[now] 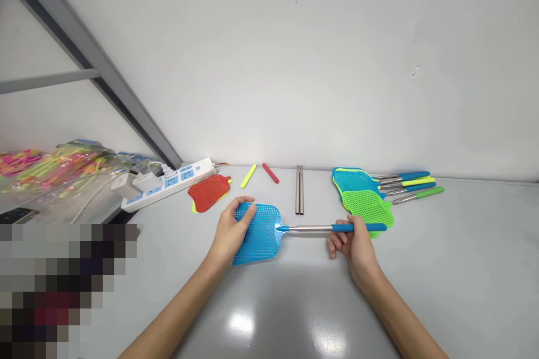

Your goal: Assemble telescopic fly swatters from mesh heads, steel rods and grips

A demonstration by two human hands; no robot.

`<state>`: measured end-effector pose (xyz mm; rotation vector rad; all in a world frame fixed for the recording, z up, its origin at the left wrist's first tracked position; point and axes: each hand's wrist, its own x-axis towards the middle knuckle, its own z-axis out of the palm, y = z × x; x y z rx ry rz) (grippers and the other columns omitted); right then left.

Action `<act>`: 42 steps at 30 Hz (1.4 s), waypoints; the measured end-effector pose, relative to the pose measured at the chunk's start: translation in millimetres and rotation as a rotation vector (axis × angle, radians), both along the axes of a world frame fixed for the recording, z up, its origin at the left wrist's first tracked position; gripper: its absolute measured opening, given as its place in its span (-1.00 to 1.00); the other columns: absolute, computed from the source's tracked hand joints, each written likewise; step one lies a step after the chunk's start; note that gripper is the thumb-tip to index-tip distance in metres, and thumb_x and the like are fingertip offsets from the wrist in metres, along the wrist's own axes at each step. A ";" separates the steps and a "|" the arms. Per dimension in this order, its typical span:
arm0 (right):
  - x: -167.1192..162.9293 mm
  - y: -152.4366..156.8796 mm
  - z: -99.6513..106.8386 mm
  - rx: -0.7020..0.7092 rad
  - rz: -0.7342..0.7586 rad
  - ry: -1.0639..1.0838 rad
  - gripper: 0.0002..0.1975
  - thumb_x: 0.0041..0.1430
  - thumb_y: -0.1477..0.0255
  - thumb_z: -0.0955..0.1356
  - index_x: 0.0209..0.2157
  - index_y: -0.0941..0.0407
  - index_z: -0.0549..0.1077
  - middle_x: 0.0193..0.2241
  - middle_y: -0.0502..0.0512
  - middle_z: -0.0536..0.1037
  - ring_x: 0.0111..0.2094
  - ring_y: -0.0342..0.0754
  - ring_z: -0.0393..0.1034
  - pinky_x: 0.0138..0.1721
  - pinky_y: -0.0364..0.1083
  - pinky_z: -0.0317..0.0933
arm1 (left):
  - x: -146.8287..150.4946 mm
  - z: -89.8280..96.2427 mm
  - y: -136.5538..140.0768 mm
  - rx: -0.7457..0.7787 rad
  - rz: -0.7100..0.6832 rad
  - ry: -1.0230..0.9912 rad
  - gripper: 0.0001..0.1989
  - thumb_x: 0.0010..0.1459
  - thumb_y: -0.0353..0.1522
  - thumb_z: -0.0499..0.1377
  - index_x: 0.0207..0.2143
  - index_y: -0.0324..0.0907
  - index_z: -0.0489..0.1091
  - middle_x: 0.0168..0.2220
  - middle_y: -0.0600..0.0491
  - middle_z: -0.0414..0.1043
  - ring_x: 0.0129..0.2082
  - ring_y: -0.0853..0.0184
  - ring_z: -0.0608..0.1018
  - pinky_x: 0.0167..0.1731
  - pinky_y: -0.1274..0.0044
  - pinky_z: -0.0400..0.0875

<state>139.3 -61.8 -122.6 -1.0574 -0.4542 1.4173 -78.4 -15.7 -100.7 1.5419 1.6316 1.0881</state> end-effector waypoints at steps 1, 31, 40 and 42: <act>-2.6 -0.9 0.2 -0.019 0.003 -0.010 -0.61 -0.02 0.30 0.14 -0.84 0.10 0.08 -0.87 -0.07 0.04 -0.80 -0.14 0.05 -0.78 -0.13 0.03 | 1.4 -2.0 -0.6 -0.005 -0.016 0.003 -0.79 0.01 -0.27 0.02 -0.29 -0.14 0.31 -0.25 0.04 0.36 -0.20 0.31 0.37 -0.16 0.45 0.19; -19.1 -4.5 -6.0 0.050 0.155 -0.112 -0.60 0.04 0.33 0.20 -0.79 0.11 0.04 -0.80 -0.11 0.02 -0.76 -0.23 -0.02 -0.69 -0.17 -0.14 | 13.4 -14.5 -7.5 -0.146 -0.252 0.048 -0.78 0.02 -0.25 -0.02 -0.35 -0.17 0.29 -0.36 0.04 0.36 -0.33 0.31 0.39 -0.28 0.49 0.23; -16.9 -3.6 -5.8 0.046 0.177 -0.107 -0.60 0.07 0.30 0.18 -0.78 0.11 0.05 -0.80 -0.10 0.02 -0.75 -0.21 0.02 -0.66 -0.16 -0.11 | 16.3 -11.8 -9.3 -0.021 -0.197 0.098 -0.82 0.06 -0.29 -0.03 -0.32 -0.17 0.27 -0.33 0.05 0.34 -0.27 0.32 0.37 -0.22 0.47 0.22; -16.5 -3.9 -5.1 0.050 0.159 -0.098 -0.59 0.06 0.29 0.18 -0.78 0.11 0.04 -0.80 -0.11 0.01 -0.75 -0.21 0.00 -0.67 -0.16 -0.12 | 18.2 -10.0 -11.8 0.111 -0.167 0.125 -0.83 0.08 -0.30 -0.03 -0.31 -0.16 0.26 -0.31 0.05 0.32 -0.24 0.33 0.36 -0.18 0.47 0.20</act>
